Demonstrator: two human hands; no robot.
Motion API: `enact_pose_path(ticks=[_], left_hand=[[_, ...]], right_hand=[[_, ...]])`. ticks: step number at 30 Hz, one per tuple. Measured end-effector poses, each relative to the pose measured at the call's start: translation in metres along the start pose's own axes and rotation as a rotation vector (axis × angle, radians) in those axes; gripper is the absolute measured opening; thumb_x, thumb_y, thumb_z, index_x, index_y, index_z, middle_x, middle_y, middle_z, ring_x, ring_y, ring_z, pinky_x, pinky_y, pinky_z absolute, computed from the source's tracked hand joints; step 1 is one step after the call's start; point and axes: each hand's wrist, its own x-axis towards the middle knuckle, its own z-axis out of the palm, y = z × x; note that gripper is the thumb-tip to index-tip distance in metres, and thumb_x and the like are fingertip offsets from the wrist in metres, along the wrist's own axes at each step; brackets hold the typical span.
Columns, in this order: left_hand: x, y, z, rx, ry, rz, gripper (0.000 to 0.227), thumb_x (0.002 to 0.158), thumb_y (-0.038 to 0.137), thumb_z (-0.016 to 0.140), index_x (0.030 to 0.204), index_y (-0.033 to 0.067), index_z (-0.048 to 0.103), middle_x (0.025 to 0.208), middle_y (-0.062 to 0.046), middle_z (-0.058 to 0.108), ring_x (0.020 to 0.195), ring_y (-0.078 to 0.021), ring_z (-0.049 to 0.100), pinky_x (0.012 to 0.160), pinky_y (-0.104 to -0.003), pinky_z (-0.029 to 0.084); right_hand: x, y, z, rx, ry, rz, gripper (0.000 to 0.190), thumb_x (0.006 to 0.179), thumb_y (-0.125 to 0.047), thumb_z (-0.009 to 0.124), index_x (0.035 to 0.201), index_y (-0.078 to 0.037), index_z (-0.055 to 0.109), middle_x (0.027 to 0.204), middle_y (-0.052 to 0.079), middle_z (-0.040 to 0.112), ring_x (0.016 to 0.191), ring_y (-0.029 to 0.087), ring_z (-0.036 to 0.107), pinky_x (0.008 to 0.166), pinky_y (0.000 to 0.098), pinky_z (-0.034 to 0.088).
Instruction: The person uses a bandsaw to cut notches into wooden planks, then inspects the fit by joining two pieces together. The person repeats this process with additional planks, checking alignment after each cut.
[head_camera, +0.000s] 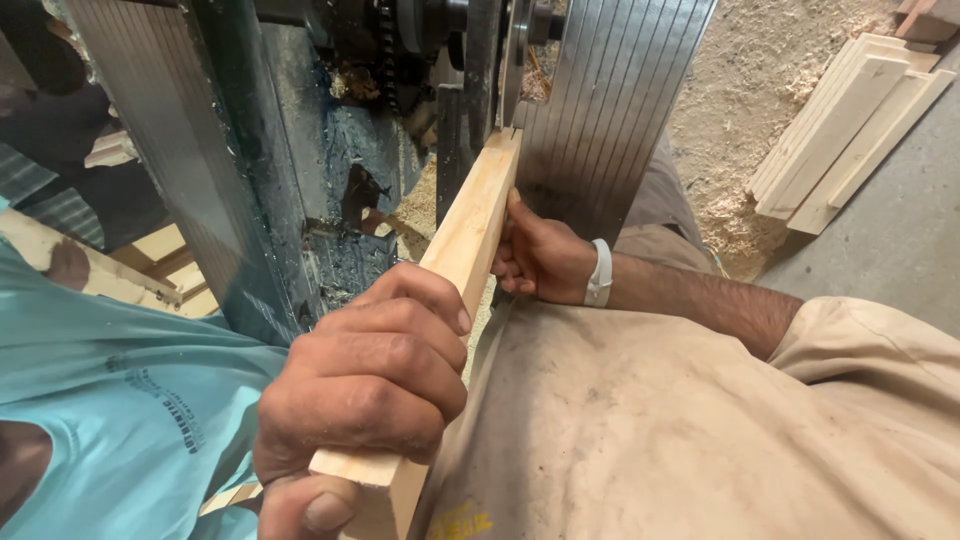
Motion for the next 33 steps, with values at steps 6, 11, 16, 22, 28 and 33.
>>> enact_pose_path(ticks=[6,11,16,22,28,33], left_hand=[[0.001,0.004,0.005,-0.001,0.061,-0.066,0.052,0.087,0.05,0.045,0.068,0.0056,0.065,0.064,-0.011,0.066,0.063,-0.0247,0.065,0.082,-0.051,0.053],[0.005,0.002,-0.003,-0.014,-0.018,-0.021,0.053,0.09,0.05,0.045,0.073,0.0043,0.066,0.07,-0.014,0.067,0.068,-0.0275,0.065,0.085,-0.052,0.052],[-0.002,-0.007,-0.012,-0.021,-0.139,0.022,0.05,0.096,0.047,0.047,0.08,0.0034,0.064,0.075,-0.015,0.067,0.072,-0.0297,0.064,0.093,-0.052,0.049],[-0.051,-0.029,-0.002,-0.008,-0.162,0.213,0.047,0.089,0.046,0.047,0.076,0.0032,0.064,0.072,-0.014,0.066,0.07,-0.0283,0.063,0.093,-0.052,0.046],[-0.136,-0.05,0.018,-0.062,-0.237,0.561,0.044,0.088,0.044,0.047,0.069,0.0097,0.068,0.068,-0.006,0.071,0.068,-0.0234,0.068,0.089,-0.047,0.048],[-0.186,-0.091,0.043,-0.266,-0.291,0.78,0.045,0.091,0.044,0.049,0.068,0.0106,0.07,0.068,-0.004,0.071,0.076,-0.0222,0.066,0.097,-0.046,0.041]], right_hand=[[0.0,-0.002,0.0,0.015,-0.004,-0.037,0.08,0.098,-0.078,0.031,0.113,-0.006,0.06,0.075,0.002,0.06,0.058,0.011,0.05,0.049,0.0242,0.039],[0.0,-0.004,0.0,0.046,-0.028,-0.033,0.078,0.097,-0.077,0.03,0.114,-0.007,0.059,0.074,0.002,0.059,0.055,0.012,0.047,0.047,0.0241,0.038],[0.003,0.004,-0.006,-0.051,-0.036,-0.033,0.081,0.095,-0.079,0.029,0.115,-0.007,0.059,0.076,0.004,0.058,0.056,0.014,0.052,0.045,0.0243,0.038],[0.013,0.028,-0.013,-0.113,0.021,-0.041,0.081,0.096,-0.08,0.029,0.12,-0.01,0.061,0.089,0.005,0.064,0.063,0.014,0.057,0.048,0.0243,0.04],[-0.009,0.062,-0.031,-0.077,-0.251,-0.175,0.075,0.095,-0.074,0.039,0.136,-0.015,0.058,0.124,0.008,0.067,0.104,0.022,0.066,0.079,0.0366,0.054],[-0.057,0.081,-0.048,-0.04,-0.452,-0.346,0.06,0.101,-0.052,0.053,0.148,-0.015,0.049,0.148,0.008,0.059,0.142,0.027,0.054,0.118,0.0513,0.047]])
